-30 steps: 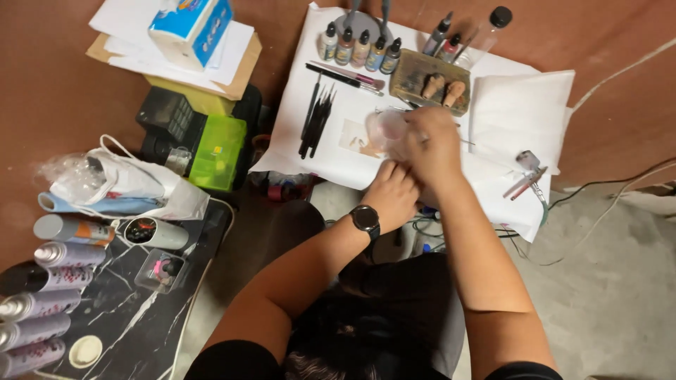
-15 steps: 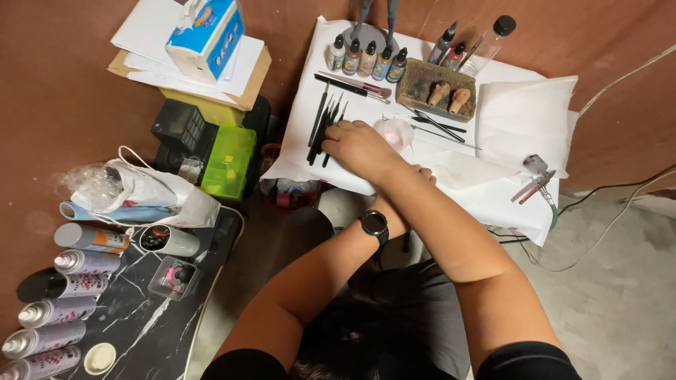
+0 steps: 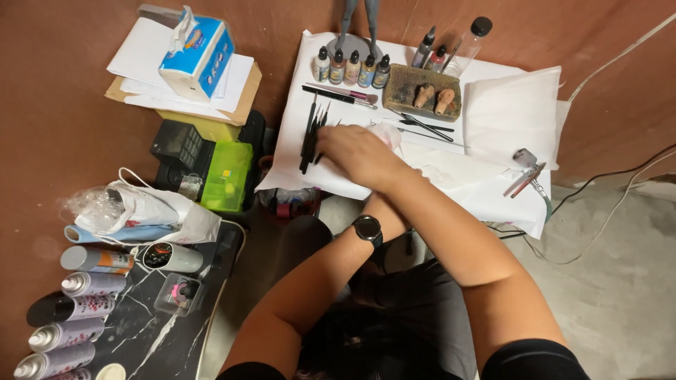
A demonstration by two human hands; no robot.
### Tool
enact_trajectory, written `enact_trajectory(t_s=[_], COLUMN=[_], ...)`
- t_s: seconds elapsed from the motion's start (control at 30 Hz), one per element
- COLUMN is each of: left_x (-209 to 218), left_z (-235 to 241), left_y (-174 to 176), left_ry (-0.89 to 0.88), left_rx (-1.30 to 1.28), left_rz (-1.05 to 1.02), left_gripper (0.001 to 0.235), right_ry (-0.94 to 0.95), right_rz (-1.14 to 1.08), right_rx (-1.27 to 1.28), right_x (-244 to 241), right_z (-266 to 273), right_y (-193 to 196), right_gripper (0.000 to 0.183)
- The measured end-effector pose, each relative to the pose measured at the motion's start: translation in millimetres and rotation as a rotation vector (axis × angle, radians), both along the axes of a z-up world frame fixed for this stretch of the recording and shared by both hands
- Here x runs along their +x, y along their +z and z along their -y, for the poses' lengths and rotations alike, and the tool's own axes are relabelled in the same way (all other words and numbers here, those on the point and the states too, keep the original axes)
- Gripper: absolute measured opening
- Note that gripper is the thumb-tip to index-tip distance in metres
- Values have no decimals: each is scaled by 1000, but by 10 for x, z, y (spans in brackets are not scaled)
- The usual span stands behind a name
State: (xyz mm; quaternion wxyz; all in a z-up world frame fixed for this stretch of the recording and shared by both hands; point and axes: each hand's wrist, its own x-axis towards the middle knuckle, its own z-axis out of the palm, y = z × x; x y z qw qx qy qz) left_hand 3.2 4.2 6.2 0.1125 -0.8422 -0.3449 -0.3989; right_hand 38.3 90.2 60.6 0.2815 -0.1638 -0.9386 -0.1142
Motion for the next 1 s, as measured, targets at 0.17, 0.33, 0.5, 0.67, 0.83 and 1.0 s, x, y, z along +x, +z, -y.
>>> enact_trajectory(t_s=[0.17, 0.33, 0.5, 0.67, 0.83, 1.0], left_x=[130, 33, -190, -335, -377, -252], left_z=[75, 96, -183, -572, -674, -656], left_y=[-49, -32, -53, 207, 438, 475], left_ry=[-21, -115, -119, 210, 243, 178], left_rx=[-33, -129, -160, -519, -882, -874], left_rz=[-8, 15, 218, 717, 444, 473], left_gripper=[63, 65, 18, 104, 101, 79], right_ry=[65, 64, 36, -72, -32, 65], right_rz=[-1399, -2044, -2215, -2170, -2124, -2136], right_rx=[-492, -917, -1123, -1117, -1076, -1097], right_x=[868, 1775, 1849, 1605, 1800, 1690], right_z=[388, 276, 269, 443, 236, 410], right_y=[237, -589, -788, -511, -863, -591], right_gripper=[22, 18, 22, 21, 21, 15])
